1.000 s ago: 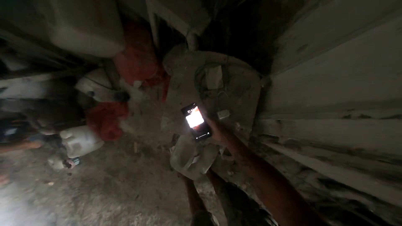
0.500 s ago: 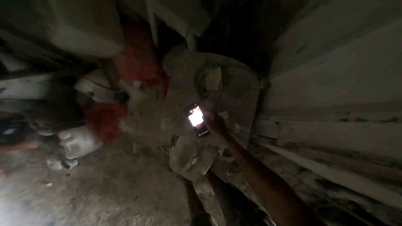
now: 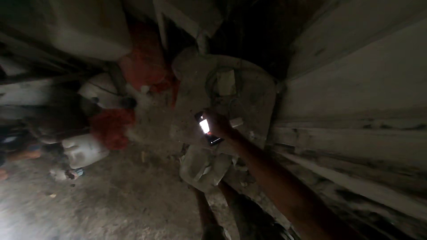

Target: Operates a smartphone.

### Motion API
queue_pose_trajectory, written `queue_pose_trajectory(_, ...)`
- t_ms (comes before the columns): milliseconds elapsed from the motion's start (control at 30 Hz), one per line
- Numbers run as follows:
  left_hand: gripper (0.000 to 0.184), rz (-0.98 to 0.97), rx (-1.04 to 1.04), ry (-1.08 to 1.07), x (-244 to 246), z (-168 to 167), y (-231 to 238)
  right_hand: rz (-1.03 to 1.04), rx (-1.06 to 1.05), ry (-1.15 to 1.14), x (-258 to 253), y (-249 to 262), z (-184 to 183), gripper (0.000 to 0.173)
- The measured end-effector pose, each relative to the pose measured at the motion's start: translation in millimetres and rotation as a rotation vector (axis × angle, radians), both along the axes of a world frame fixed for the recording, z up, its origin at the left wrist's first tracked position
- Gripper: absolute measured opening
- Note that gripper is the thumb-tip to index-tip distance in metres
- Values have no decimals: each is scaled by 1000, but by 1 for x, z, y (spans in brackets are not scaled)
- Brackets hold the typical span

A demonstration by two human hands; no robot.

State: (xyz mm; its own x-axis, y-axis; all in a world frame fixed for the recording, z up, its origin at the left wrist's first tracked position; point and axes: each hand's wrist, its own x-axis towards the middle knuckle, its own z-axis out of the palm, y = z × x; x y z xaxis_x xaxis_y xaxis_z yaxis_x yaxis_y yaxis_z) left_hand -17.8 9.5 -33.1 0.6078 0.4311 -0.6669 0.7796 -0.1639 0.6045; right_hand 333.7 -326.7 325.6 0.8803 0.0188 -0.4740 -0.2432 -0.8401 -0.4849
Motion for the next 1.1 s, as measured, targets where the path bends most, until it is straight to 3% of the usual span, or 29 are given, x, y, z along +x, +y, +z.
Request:
queue_pose_trajectory(67, 54, 47, -15, -2, -4, -4, 0, -19, -9, 7, -2, 1, -5, 80)
queue_pose_trajectory(200, 53, -113, 111, 64, 7, 2, -2, -109, 40, -59, -22, 4, -9, 35)
queue_pose_trajectory(267, 54, -124, 116, 70, 3, 0, 0, -149, 47, -48, -35, 4, -2, 24)
queue_pose_trajectory(400, 56, -155, 106, 63, -7, -14, 7, -212, 37, 7, -63, 5, 8, 30)
queue_pose_trajectory(600, 53, -147, 131, 64, 5, 8, -3, -234, 7, 24, -85, 13, 21, 25)
queue_pose_trajectory(767, 54, -66, 46, 85, 6, 5, 0, -264, 67, -10, -84, 22, 55, 25)
queue_pose_trajectory(967, 50, -63, 53, 39, 7, 5, -1, -244, 60, -105, -84, 20, 17, 27)
queue_pose_trajectory(1100, 53, -118, 115, 76, 7, 8, -2, -206, 52, -2, -70, 21, 12, 29)
